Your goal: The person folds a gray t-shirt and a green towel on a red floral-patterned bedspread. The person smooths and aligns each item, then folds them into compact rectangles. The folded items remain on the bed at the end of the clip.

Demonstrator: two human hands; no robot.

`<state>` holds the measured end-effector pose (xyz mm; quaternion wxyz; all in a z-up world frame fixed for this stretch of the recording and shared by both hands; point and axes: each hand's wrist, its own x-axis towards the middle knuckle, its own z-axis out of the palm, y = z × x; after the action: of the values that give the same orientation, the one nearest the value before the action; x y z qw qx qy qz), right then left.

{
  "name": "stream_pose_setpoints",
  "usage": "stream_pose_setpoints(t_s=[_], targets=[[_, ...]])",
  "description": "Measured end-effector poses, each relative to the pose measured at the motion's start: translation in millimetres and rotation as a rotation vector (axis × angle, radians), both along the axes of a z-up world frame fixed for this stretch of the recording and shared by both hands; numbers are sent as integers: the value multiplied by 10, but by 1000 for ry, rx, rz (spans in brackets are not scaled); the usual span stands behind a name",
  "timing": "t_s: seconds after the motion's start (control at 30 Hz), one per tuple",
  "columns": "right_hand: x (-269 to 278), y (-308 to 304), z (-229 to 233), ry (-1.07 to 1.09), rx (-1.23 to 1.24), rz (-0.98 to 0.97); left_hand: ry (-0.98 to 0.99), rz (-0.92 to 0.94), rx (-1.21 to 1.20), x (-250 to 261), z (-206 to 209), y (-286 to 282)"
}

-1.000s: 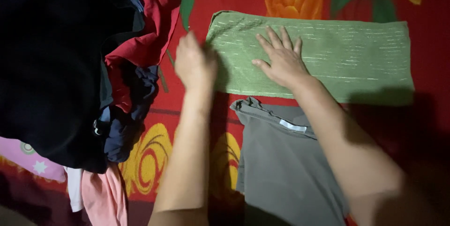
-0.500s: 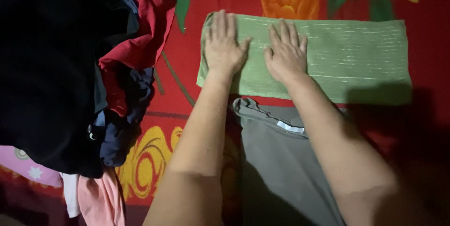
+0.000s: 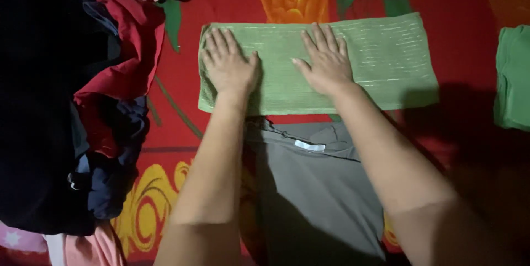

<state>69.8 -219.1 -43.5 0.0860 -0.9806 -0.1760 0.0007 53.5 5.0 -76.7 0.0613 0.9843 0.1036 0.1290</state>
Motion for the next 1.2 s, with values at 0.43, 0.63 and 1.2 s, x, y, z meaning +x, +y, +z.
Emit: stream_pose_setpoints(t_s=[0.43, 0.63, 1.2], targets=[[6, -730, -58, -33, 9, -67, 91, -263, -68, -144, 103, -1206], [142, -1461, -170, -9, -21, -206, 234, -259, -33, -170, 293, -1765], [218, -1507, -197, 21, 3, -216, 224, -542, 52, -90, 195, -2270]])
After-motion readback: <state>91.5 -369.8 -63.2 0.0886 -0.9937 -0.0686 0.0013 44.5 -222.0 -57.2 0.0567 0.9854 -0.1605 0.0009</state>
